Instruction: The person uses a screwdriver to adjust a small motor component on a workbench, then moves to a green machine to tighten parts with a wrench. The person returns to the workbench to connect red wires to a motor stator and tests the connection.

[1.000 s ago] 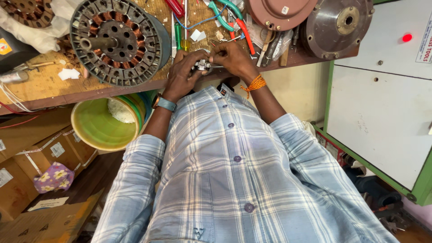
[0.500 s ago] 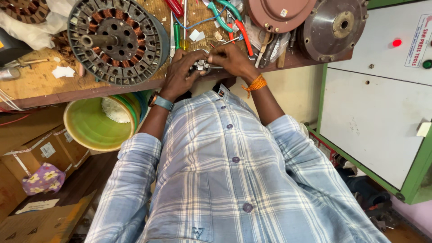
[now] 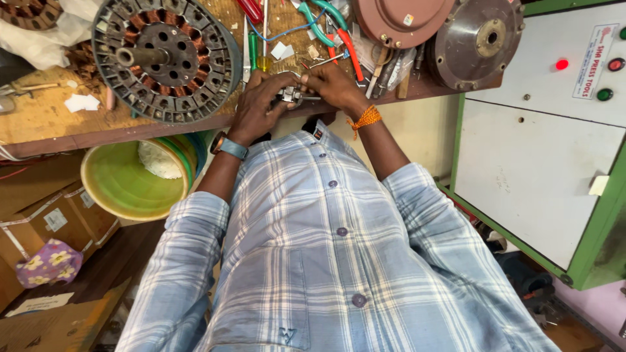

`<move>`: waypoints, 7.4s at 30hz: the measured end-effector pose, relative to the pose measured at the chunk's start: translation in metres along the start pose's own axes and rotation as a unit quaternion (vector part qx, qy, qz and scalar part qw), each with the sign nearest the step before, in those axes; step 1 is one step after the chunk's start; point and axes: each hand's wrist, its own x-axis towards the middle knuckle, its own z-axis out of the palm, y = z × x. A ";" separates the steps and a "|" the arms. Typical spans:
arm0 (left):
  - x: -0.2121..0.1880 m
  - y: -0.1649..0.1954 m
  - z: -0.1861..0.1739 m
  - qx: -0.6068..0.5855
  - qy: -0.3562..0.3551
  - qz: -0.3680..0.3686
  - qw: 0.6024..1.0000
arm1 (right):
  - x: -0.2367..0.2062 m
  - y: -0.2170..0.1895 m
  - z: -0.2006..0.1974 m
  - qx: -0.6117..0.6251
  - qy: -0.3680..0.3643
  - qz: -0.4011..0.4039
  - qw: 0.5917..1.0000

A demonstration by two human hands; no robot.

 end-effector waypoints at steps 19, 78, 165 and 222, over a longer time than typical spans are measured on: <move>0.000 0.005 -0.006 -0.008 -0.020 -0.054 0.998 | -0.041 -0.028 -0.025 -0.393 0.306 -0.223 0.838; -0.004 -0.011 0.008 0.019 0.043 -0.007 0.999 | -0.043 -0.014 0.026 -0.242 0.227 -0.300 0.894; -0.001 0.029 0.011 0.112 0.047 0.003 0.993 | -0.081 0.048 0.043 -0.210 0.297 -0.300 0.882; -0.008 -0.011 0.029 0.206 0.044 0.045 0.976 | -0.085 0.033 0.021 -0.199 0.271 -0.303 0.892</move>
